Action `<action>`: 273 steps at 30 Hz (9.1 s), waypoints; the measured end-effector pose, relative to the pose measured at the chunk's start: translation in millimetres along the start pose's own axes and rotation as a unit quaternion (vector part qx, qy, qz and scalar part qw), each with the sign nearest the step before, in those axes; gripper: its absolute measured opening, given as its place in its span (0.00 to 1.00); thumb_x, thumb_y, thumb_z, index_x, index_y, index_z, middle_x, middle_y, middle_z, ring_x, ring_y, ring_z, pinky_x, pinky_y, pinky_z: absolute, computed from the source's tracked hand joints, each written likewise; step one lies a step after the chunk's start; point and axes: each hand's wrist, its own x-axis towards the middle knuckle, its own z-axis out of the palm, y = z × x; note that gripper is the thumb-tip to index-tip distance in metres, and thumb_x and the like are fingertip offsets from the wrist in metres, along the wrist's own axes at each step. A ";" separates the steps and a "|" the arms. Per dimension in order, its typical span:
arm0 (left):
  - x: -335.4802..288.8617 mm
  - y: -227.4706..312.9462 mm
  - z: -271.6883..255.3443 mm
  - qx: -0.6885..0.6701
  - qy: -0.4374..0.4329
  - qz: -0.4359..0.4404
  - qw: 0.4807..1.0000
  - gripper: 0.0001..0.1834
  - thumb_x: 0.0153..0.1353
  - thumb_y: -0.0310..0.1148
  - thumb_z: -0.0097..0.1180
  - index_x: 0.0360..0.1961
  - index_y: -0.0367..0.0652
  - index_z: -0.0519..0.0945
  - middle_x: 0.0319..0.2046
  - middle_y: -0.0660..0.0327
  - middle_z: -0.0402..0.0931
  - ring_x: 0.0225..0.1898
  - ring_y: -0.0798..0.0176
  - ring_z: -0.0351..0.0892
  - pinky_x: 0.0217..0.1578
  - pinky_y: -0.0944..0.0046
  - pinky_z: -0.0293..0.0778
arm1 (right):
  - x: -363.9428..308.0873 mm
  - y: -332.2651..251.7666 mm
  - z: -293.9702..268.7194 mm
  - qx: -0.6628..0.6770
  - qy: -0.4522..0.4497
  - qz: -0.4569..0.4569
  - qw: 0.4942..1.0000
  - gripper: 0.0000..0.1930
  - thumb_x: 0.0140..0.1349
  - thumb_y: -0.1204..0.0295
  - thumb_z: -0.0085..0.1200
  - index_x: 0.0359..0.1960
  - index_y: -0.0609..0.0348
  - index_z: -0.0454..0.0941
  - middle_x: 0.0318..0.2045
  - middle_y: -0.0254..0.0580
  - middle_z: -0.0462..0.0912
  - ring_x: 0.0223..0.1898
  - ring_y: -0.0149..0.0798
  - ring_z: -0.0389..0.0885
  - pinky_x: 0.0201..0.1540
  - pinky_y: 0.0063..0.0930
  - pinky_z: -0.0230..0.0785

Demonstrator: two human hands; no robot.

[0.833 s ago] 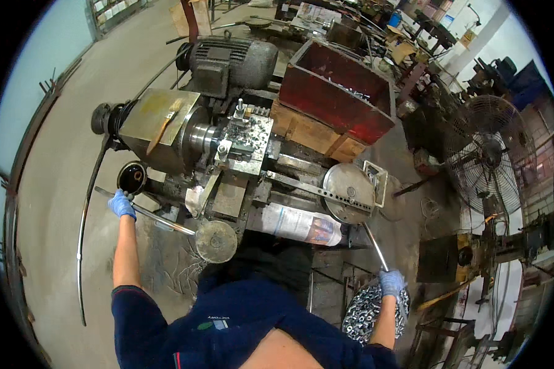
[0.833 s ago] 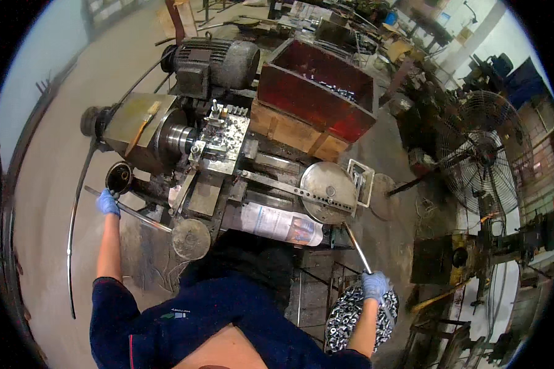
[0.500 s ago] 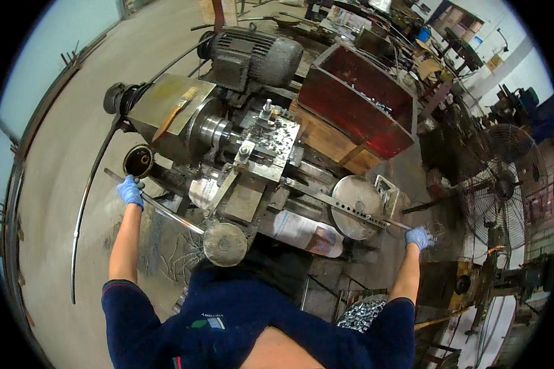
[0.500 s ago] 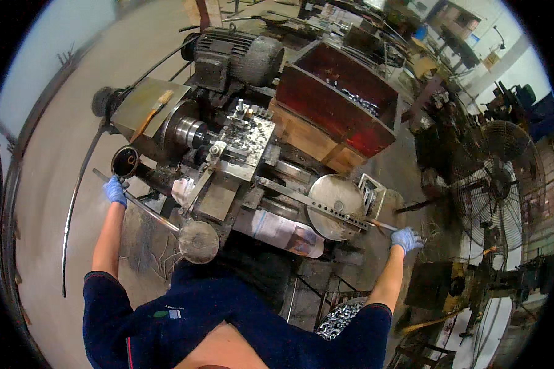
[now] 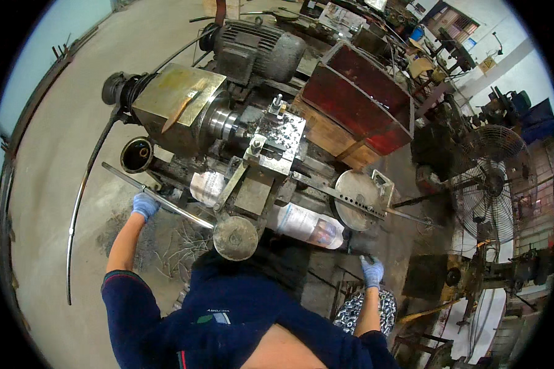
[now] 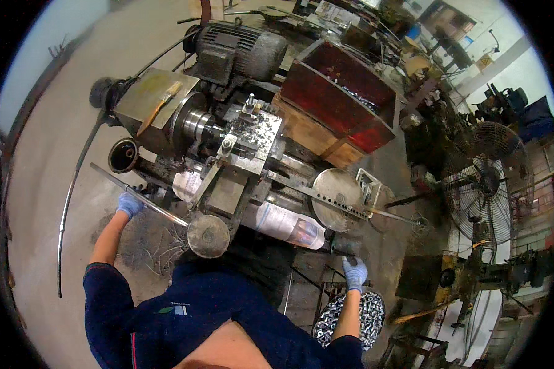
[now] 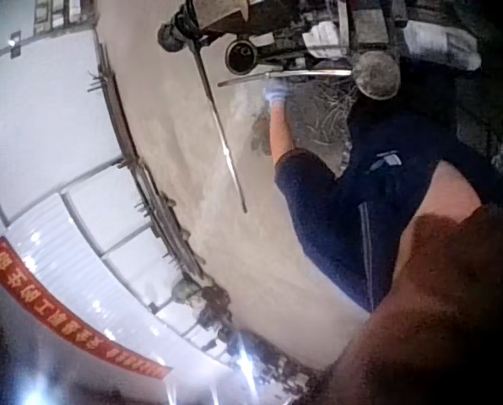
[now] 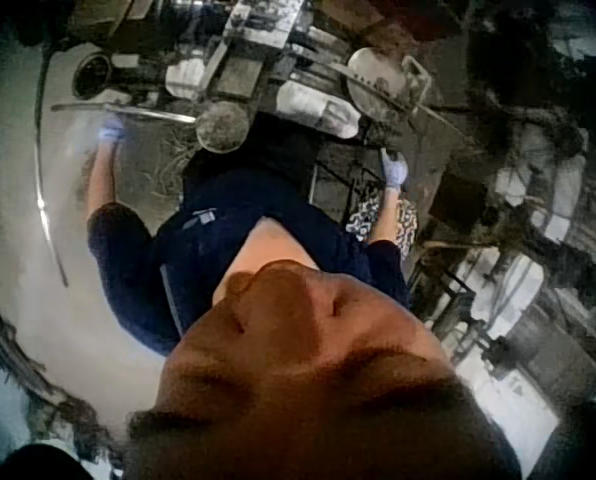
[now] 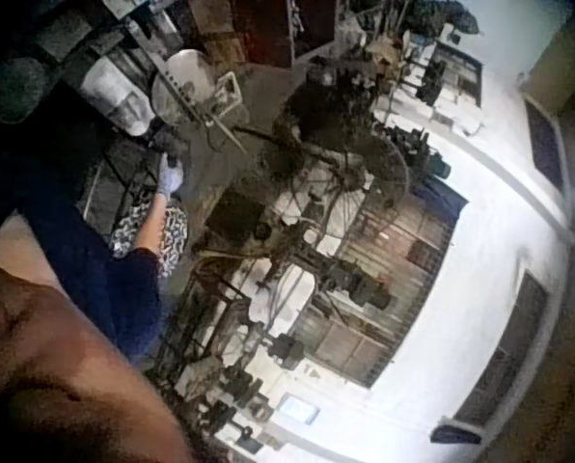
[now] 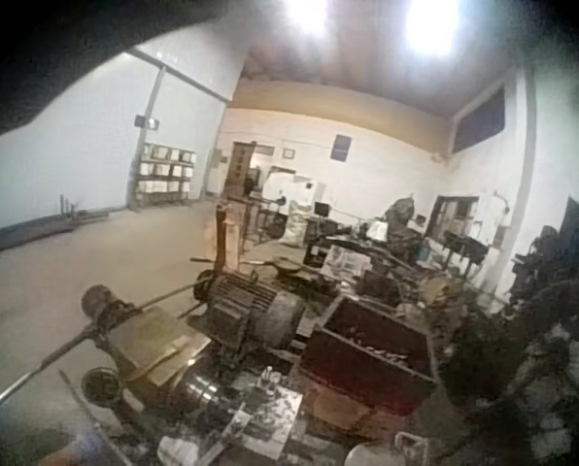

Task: The person operates a lathe by using a long lever to control the machine while their gloved hands place metal parts into the spinning chuck and then remove them, placing the finished parts into a large round container.

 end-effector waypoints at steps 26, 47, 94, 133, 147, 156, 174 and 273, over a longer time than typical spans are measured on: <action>-60.0 -53.0 -181.4 -0.377 0.101 -0.184 0.902 0.21 0.60 0.45 0.49 0.46 0.40 0.76 0.38 0.48 0.78 0.38 0.50 0.79 0.40 0.59 0.73 | -62.6 -430.8 -148.9 0.157 0.059 -0.587 0.792 0.22 0.48 0.50 0.58 0.33 0.57 0.82 0.32 0.46 0.81 0.39 0.46 0.77 0.46 0.36 0.66; -135.2 0.3 -221.8 -0.134 0.133 -0.381 0.905 0.24 0.55 0.56 0.48 0.35 0.45 0.76 0.30 0.48 0.78 0.34 0.44 0.77 0.35 0.49 0.71 | -70.9 -542.9 -85.8 -0.142 -0.021 -0.608 0.781 0.24 0.48 0.47 0.52 0.32 0.56 0.82 0.32 0.50 0.82 0.39 0.48 0.78 0.53 0.41 0.59; 22.5 144.6 -355.9 -0.200 0.497 0.129 0.834 0.10 0.58 0.36 0.53 0.38 0.45 0.80 0.23 0.54 0.76 0.22 0.53 0.76 0.23 0.57 0.70 | -48.3 -132.7 -121.7 0.248 0.112 -0.216 0.938 0.16 0.45 0.63 0.66 0.30 0.63 0.81 0.30 0.49 0.82 0.33 0.41 0.81 0.39 0.29 0.71; -24.5 64.1 -337.5 -0.273 0.198 -0.040 0.941 0.24 0.66 0.44 0.40 0.56 0.40 0.70 0.51 0.54 0.73 0.48 0.58 0.73 0.49 0.65 0.68 | -27.2 182.7 -53.2 -0.081 -0.127 0.204 0.967 0.28 0.44 0.51 0.55 0.44 0.58 0.78 0.47 0.50 0.77 0.49 0.48 0.75 0.52 0.38 0.67; -41.1 212.9 -330.4 -0.550 0.096 0.107 0.822 0.18 0.62 0.36 0.49 0.49 0.38 0.76 0.30 0.65 0.76 0.29 0.73 0.71 0.32 0.72 0.68 | -120.3 -94.1 -118.7 0.257 0.177 -0.304 0.900 0.17 0.42 0.62 0.65 0.35 0.53 0.82 0.44 0.50 0.73 0.46 0.50 0.72 0.48 0.37 0.67; -71.7 345.7 -344.4 -0.650 -0.224 0.301 0.661 0.23 0.60 0.48 0.51 0.35 0.34 0.78 0.19 0.61 0.75 0.16 0.72 0.71 0.21 0.71 0.69 | -143.3 -246.3 -155.3 0.328 0.119 -0.542 0.764 0.15 0.40 0.61 0.65 0.31 0.50 0.81 0.39 0.48 0.75 0.40 0.47 0.74 0.39 0.38 0.68; -47.4 271.0 -337.4 -0.641 -0.078 0.230 0.728 0.22 0.55 0.48 0.56 0.30 0.36 0.82 0.15 0.60 0.75 0.18 0.72 0.69 0.22 0.65 0.67 | -133.4 -342.7 -162.6 0.229 -0.032 -0.659 0.716 0.10 0.45 0.63 0.63 0.25 0.54 0.82 0.38 0.47 0.79 0.39 0.48 0.77 0.40 0.37 0.70; 25.2 16.1 -134.7 -0.624 0.335 -0.448 0.546 0.19 0.56 0.40 0.57 0.23 0.30 0.73 0.17 0.54 0.74 0.13 0.62 0.74 0.13 0.63 0.69 | -111.5 200.1 -79.3 -0.158 -0.020 0.241 0.957 0.28 0.39 0.51 0.59 0.35 0.65 0.79 0.37 0.61 0.79 0.42 0.56 0.77 0.45 0.40 0.70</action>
